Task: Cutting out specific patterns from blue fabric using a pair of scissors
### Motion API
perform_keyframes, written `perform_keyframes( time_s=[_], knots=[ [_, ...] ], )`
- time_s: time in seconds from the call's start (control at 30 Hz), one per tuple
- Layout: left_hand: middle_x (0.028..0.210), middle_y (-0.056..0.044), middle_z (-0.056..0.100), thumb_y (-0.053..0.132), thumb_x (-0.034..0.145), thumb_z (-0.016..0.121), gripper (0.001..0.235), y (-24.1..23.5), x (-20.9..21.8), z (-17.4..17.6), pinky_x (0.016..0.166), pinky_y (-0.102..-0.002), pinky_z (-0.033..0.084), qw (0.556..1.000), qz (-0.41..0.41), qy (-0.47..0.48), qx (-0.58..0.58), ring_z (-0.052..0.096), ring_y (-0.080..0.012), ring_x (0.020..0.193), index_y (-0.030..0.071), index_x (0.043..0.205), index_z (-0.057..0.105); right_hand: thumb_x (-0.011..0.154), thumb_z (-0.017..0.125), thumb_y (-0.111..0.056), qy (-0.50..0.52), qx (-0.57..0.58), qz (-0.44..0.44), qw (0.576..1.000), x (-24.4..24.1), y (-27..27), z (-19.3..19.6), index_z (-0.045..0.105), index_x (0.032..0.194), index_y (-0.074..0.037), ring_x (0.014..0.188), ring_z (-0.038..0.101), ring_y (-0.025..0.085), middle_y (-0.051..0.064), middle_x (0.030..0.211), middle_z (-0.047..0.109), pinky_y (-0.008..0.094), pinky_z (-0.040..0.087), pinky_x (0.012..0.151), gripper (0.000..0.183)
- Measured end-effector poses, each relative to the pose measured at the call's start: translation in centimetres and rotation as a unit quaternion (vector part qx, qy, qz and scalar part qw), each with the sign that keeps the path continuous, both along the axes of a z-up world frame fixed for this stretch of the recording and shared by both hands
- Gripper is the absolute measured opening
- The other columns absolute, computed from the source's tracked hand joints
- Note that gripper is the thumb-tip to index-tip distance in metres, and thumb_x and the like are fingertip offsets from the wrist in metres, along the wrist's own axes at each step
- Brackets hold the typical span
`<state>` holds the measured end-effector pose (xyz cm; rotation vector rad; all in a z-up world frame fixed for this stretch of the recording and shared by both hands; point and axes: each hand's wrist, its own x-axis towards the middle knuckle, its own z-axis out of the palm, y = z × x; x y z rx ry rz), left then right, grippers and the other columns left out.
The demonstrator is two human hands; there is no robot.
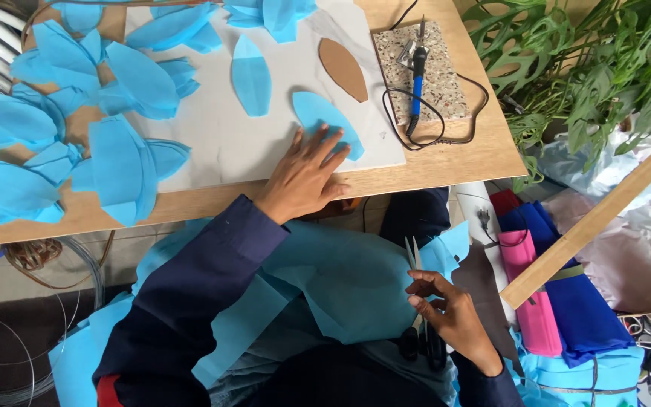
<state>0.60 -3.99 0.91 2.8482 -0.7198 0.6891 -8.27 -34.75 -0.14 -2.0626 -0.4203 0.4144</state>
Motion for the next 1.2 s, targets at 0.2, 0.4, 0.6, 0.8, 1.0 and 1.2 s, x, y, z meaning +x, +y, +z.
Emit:
perform_keyframes(
  time_s=[0.2,0.4,0.6,0.8,1.0,1.2],
  knots=[
    [0.134,-0.011,0.038,0.043,0.085,0.05,0.048,0.7,0.4,0.4,0.1,-0.056,0.023,0.998,-0.03,0.056,-0.021,0.029,-0.0355,0.126,0.008,0.117,0.048,0.076,0.062,-0.02,0.028,-0.029,-0.032,0.999,-0.4,-0.1,-0.9,0.057,0.112,-0.012,0.077,0.064,0.01,0.003,0.085,0.066,0.023,0.052,0.059,0.037],
    [0.134,-0.011,0.041,0.039,0.083,0.055,0.059,0.7,0.4,0.6,0.101,-0.053,0.021,0.999,-0.033,0.018,-0.002,0.026,-0.0342,0.129,0.006,0.129,0.041,0.079,0.055,-0.011,-0.178,-0.148,-0.077,0.97,0.2,-3.5,-5.2,0.06,0.105,-0.016,0.059,0.059,0.014,0.0,0.086,0.062,0.027,0.044,0.058,0.027],
    [0.132,-0.018,0.037,0.021,0.093,0.054,0.037,-1.5,-4.3,4.3,0.105,-0.052,0.032,0.989,-0.068,-0.065,-0.118,0.036,-0.038,0.123,-0.004,0.12,0.05,0.075,0.065,-0.017,-0.201,-0.251,-0.108,0.941,-1.8,-6.2,-8.2,0.065,0.086,-0.013,0.054,0.059,0.014,-0.001,0.073,0.065,0.029,0.046,0.057,0.012],
    [0.068,-0.004,0.054,0.016,0.088,0.052,0.015,-5.5,-12.7,0.9,0.051,-0.03,0.043,0.914,-0.14,0.168,-0.342,0.052,-0.0151,0.053,0.003,0.095,0.054,0.068,0.071,-0.033,-0.047,-0.397,-0.038,0.916,-5.6,-4.6,-10.9,0.042,0.1,-0.013,0.071,0.059,0.042,0.014,0.08,0.061,0.05,0.045,0.056,0.047],
    [0.105,-0.019,0.056,0.01,0.08,0.052,0.038,-4.2,-16.8,-10.0,0.077,-0.044,0.049,0.913,-0.01,0.364,-0.183,0.057,-0.0385,0.097,0.007,0.118,0.05,0.068,0.064,-0.021,-0.025,-0.331,-0.122,0.935,-5.4,-3.0,-10.1,0.04,0.118,-0.011,0.087,0.059,0.043,0.021,0.104,0.057,0.054,0.049,0.071,0.056],
    [0.138,-0.017,0.03,0.006,0.076,0.053,0.066,-5.3,-18.1,-12.4,0.092,-0.062,0.031,0.99,0.008,0.139,-0.015,0.022,-0.0445,0.127,0.011,0.137,0.029,0.063,0.064,-0.02,-0.016,-0.24,-0.251,0.938,-6.0,-4.8,-8.2,0.045,0.115,-0.022,0.071,0.064,0.035,0.013,0.081,0.066,0.044,0.051,0.062,0.055]
  ],
)
